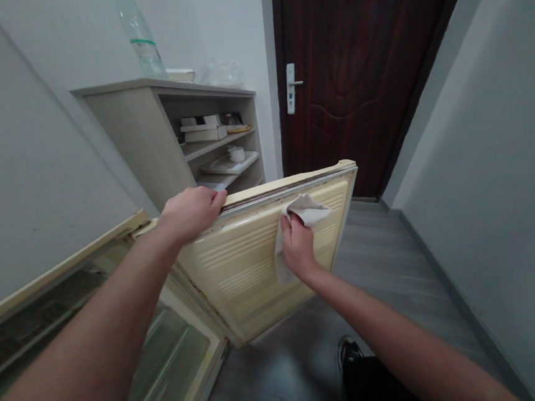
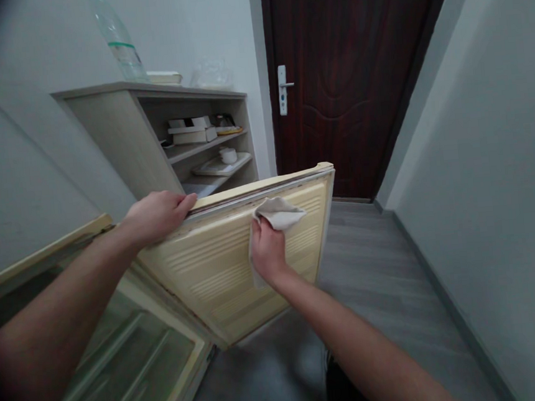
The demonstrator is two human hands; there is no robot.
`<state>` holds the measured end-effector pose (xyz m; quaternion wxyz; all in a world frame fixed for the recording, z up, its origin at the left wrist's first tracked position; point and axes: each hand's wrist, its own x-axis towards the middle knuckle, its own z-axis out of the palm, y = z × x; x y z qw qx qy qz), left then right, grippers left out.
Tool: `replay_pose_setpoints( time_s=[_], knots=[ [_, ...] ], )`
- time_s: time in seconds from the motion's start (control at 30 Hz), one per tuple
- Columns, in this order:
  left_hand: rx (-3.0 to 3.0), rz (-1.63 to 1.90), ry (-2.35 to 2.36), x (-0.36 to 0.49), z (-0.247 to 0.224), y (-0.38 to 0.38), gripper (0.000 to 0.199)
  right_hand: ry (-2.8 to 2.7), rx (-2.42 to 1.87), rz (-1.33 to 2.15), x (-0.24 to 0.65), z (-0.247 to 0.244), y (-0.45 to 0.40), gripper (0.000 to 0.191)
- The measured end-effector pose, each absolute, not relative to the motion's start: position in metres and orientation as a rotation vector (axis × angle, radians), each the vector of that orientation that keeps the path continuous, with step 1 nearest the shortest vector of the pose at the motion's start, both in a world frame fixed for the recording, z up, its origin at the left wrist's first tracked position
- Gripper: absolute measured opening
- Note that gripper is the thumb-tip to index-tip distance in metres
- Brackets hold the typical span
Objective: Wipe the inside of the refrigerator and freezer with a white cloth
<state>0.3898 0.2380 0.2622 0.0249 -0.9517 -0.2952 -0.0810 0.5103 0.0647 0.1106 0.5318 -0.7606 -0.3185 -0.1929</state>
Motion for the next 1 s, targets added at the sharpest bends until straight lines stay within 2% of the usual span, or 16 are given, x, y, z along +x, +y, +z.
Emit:
replay_pose_setpoints(
  time_s=[0.23,0.37,0.47,0.57,0.67,0.7,0.83,1.0],
  knots=[
    [-2.883,-0.268,-0.939,0.39,0.26,0.236,0.067,-1.266,-1.887,-0.379,0.417,0.112,0.118,0.038],
    [-2.894,-0.255,-0.955,0.39,0.262,0.234,0.065,-1.686,-1.824,-0.411,0.378,0.12,0.142,0.041],
    [-2.911,-0.237,-0.956,0.388,0.263,0.233,0.065,-1.895,-1.778,-0.203,0.359,0.112,0.14,0.035],
    [-2.929,-0.208,-0.921,0.387,0.263,0.233,0.066,-1.514,-1.824,0.292,0.356,0.084,0.11,0.029],
    [-2.934,-0.203,-0.918,0.387,0.26,0.233,0.066,-0.723,-1.633,0.704,0.38,0.051,0.049,0.04],
    [-2.93,-0.213,-0.921,0.388,0.259,0.233,0.067,-0.531,-1.484,0.736,0.395,0.043,0.025,0.045],
    [-2.934,-0.257,-0.919,0.387,0.26,0.231,0.067,-0.187,-1.365,0.495,0.474,0.037,-0.062,0.053],
    [-2.977,-0.235,-0.892,0.383,0.265,0.229,0.066,-0.338,-1.747,-0.161,0.574,0.041,-0.087,0.043]
  ],
)
